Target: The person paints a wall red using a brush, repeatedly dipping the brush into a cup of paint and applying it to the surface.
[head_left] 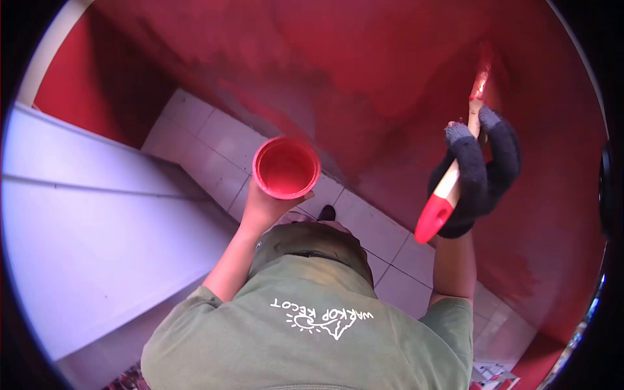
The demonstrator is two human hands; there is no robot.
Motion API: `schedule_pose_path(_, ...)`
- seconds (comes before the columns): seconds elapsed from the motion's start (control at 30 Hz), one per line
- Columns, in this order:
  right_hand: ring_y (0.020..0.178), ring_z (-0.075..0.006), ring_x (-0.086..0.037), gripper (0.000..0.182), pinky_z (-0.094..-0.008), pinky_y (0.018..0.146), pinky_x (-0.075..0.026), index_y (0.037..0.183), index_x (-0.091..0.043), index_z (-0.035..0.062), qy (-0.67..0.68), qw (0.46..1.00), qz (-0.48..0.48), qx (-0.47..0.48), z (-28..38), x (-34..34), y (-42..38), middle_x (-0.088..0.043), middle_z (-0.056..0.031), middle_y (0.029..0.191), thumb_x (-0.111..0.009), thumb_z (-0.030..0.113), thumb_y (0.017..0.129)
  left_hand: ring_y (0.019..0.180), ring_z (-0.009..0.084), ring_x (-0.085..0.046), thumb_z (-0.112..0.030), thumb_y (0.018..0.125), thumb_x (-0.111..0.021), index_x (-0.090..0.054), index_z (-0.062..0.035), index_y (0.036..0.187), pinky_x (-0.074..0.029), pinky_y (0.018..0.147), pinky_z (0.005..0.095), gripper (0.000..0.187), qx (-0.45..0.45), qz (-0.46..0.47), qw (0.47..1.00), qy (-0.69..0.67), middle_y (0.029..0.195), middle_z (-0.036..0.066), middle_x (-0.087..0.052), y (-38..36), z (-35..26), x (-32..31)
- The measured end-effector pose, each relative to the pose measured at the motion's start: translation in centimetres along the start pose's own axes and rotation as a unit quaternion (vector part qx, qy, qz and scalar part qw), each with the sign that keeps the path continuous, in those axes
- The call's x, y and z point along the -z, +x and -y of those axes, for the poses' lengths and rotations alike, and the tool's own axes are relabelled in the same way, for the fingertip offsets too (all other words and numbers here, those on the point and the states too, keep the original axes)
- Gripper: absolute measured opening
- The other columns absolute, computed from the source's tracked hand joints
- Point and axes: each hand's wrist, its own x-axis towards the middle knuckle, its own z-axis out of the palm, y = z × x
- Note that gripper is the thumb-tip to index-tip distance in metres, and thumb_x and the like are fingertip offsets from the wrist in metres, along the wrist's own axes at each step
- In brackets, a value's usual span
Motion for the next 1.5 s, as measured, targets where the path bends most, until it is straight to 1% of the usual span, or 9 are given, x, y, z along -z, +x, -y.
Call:
schedule_pose_path(0.23,0.106,-0.0346,-0.05,0.023,-0.0456,0.09,-0.039,0.103,-0.063,0.0108,0.011,0.92,0.363,-0.149,4.4,-5.6,-17.7,-0.057,-0.0158,0.108,-0.062,0.015,0.081,0.101,0.0204,-0.058,-0.012,0.057,-0.086,-0.051,-0.0046,0.115,-0.048,0.085,0.0332,0.068,-0.051,-0.04,0.995,-0.071,0.11,0.008,-0.06,-2.2,0.1,1.5)
schedule_pose_path(0.3,0.103,-0.0338,-0.051,0.022,-0.0425,0.089,-0.04,0.103,-0.062,0.0044,0.102,0.823,0.448,-0.333,1.3,-5.5,-23.7,-0.058,-0.017,0.105,-0.059,0.014,0.084,0.101,0.0208,-0.058,-0.013,0.057,-0.086,-0.05,-0.0044,0.116,-0.048,0.085,0.0334,0.069,-0.012,-0.05,0.998,-0.039,0.11,0.009,-0.059,-0.3,-0.5,-1.9)
schedule_pose_path(0.47,0.098,-0.0343,-0.053,0.023,-0.0416,0.087,-0.041,0.103,-0.061,0.0029,0.103,0.775,0.416,-0.465,2.6,-2.5,-35.3,-0.059,-0.0166,0.1,-0.059,0.012,0.083,0.101,0.0217,-0.058,-0.014,0.058,-0.085,-0.05,-0.0041,0.117,-0.048,0.086,0.0337,0.07,0.021,-0.049,0.998,0.015,0.11,0.01,-0.059,-0.3,1.3,-2.9)
schedule_pose_path(0.53,0.095,-0.0338,-0.054,0.019,-0.0409,0.085,-0.042,0.1,-0.062,0.003,-0.003,0.827,0.432,-0.359,3.9,0.5,-40.1,-0.059,-0.0174,0.101,-0.056,0.009,0.083,0.1,0.0211,-0.059,-0.013,0.057,-0.086,-0.05,-0.0037,0.116,-0.048,0.085,0.0331,0.069,0.079,-0.07,0.993,0.042,0.108,0.01,-0.06,-0.7,1.9,-3.4)
schedule_pose_path(0.67,0.092,-0.0356,-0.054,0.013,-0.0435,0.079,-0.044,0.092,-0.062,0.009,-0.064,0.609,0.509,-0.605,8.3,5.4,-39.0,-0.057,-0.0164,0.094,-0.055,0.012,0.081,0.097,0.0204,-0.059,-0.011,0.057,-0.086,-0.052,-0.0032,0.113,-0.048,0.083,0.0324,0.066,0.108,-0.039,0.993,0.003,0.106,0.009,-0.061,0.9,3.8,-3.2)
schedule_pose_path(0.9,0.087,-0.0351,-0.054,0.016,-0.0457,0.072,-0.044,0.096,-0.062,0.0129,-0.234,0.466,0.525,-0.672,13.6,12.3,-38.2,-0.053,-0.0155,0.092,-0.056,0.019,0.082,0.093,0.0187,-0.06,-0.01,0.058,-0.085,-0.055,-0.002,0.108,-0.048,0.08,0.0318,0.059,0.151,0.048,0.987,-0.026,0.101,0.008,-0.062,1.0,4.9,-2.8)
schedule_pose_path(1.07,0.089,-0.0344,-0.053,0.019,-0.0443,0.074,-0.044,0.099,-0.062,0.0118,-0.275,0.503,0.403,-0.713,20.4,17.0,-42.2,-0.052,-0.0154,0.093,-0.059,0.022,0.083,0.079,0.0142,-0.061,0.003,0.063,-0.079,-0.054,-0.0019,0.107,-0.05,0.072,0.0281,0.052,0.014,0.073,0.997,0.023,0.088,0.004,-0.063,-9.4,5.4,-2.5)
schedule_pose_path(1.27,0.089,-0.033,-0.052,0.018,-0.0432,0.075,-0.043,0.099,-0.061,0.0116,-0.231,0.6,0.317,-0.697,17.1,16.3,-45.6,-0.052,-0.0138,0.092,-0.06,0.021,0.083,0.091,0.0179,-0.06,-0.008,0.058,-0.085,-0.056,-0.0024,0.107,-0.048,0.079,0.0315,0.057,0.029,0.053,0.998,0.004,0.101,0.007,-0.062,-12.1,3.3,-7.4)
schedule_pose_path(1.5,0.089,-0.0328,-0.052,0.021,-0.0431,0.076,-0.043,0.101,-0.06,0.0104,-0.139,0.629,0.289,-0.708,14.0,20.0,-46.7,-0.052,-0.014,0.093,-0.06,0.022,0.084,0.091,0.0183,-0.059,-0.006,0.059,-0.083,-0.055,-0.0032,0.107,-0.049,0.078,0.0323,0.056,0.05,0.128,0.989,-0.048,0.101,0.007,-0.061,-13.4,3.4,-14.7)
